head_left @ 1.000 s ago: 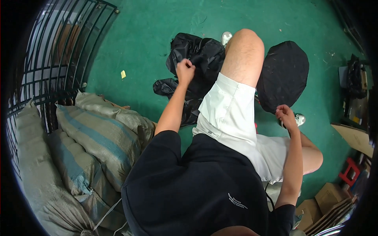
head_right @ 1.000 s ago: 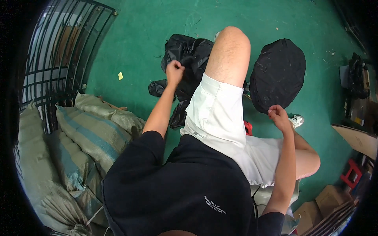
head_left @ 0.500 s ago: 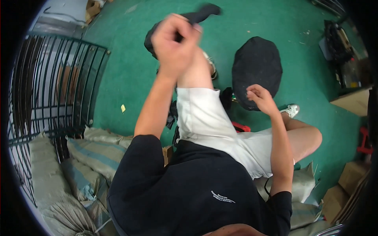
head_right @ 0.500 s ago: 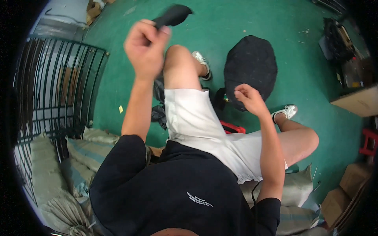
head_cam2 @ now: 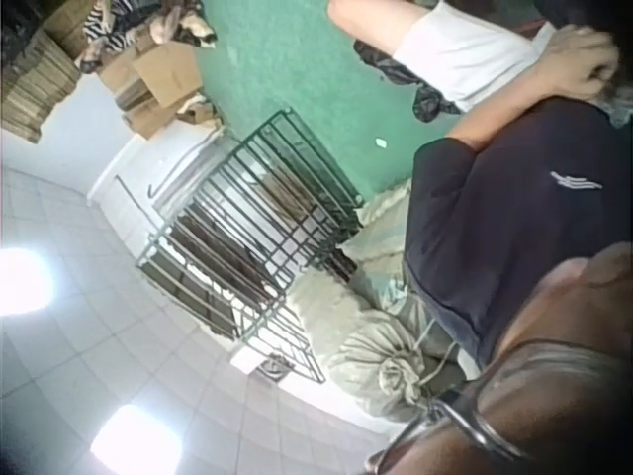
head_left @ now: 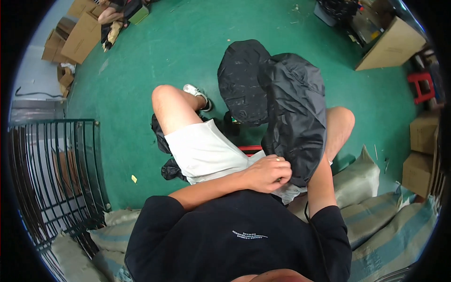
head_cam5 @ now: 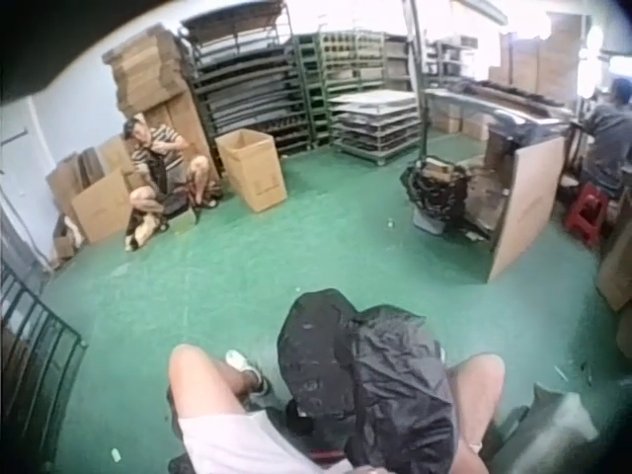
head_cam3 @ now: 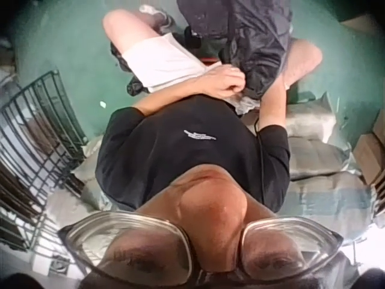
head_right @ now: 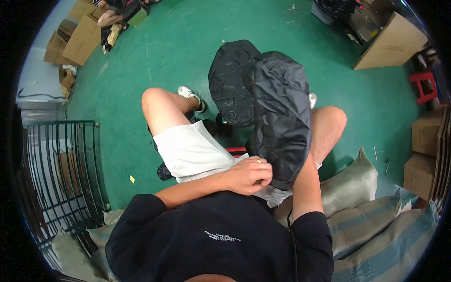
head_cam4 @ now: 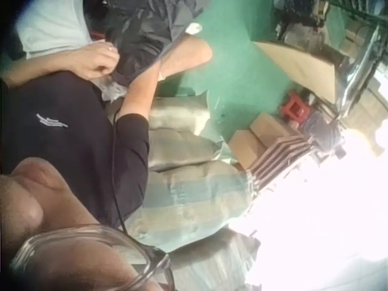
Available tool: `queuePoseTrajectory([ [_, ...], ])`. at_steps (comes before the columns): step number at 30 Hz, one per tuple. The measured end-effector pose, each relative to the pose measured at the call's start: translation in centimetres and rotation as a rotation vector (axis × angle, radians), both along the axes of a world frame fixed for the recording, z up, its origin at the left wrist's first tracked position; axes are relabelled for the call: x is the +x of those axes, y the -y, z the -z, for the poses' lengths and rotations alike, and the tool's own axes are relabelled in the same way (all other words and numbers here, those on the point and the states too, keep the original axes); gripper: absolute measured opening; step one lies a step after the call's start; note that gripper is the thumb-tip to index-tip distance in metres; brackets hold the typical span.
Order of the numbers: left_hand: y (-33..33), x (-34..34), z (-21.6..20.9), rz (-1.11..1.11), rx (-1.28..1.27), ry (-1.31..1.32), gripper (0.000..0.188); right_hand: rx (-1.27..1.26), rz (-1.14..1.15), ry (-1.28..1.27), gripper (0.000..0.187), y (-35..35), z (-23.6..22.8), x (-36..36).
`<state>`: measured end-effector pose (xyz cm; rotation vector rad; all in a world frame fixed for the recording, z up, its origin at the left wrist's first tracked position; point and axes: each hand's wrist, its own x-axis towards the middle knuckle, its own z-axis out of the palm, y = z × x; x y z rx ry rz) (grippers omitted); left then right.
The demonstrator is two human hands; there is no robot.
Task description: Putting black fabric covers onto round stool seats.
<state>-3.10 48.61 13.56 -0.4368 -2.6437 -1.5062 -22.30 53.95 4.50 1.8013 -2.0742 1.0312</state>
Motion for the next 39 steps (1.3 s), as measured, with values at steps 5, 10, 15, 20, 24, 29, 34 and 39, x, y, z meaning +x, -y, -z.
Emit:
queuePoseTrajectory([
  [5,5.0,0.7,0.4,-0.502,0.230,-0.149,0.037,-0.015,-0.035,0.086,0.052,7.5,-3.9,-2.8],
  [10,11.4,0.5,6.4,-0.405,1.221,0.063,0.060,-0.014,-0.179,0.179,0.063,9.7,-8.3,4.2],
  [15,10.9,-1.3,2.0,-0.828,1.487,0.185,0.045,0.110,-0.170,0.168,0.057,9.8,-7.9,4.9],
  [20,13.0,0.9,3.0,-0.702,1.643,0.051,0.044,-0.352,-0.097,0.560,0.054,10.1,-8.0,2.8],
  [24,13.4,1.8,-0.3,-0.565,1.637,0.030,0.046,-0.115,-0.145,0.776,0.071,9.5,-7.5,0.6],
  [29,13.3,2.2,-1.3,-0.461,1.664,0.000,0.050,0.234,-0.502,1.267,0.072,9.6,-6.4,2.2],
  [34,13.0,2.4,-1.3,-0.438,1.713,-0.011,0.050,0.039,-0.467,1.671,0.056,10.1,-6.2,4.0],
  [39,13.0,3.0,-0.7,-0.405,1.739,-0.002,0.052,0.185,-0.656,1.581,0.036,10.3,-5.7,4.7],
])
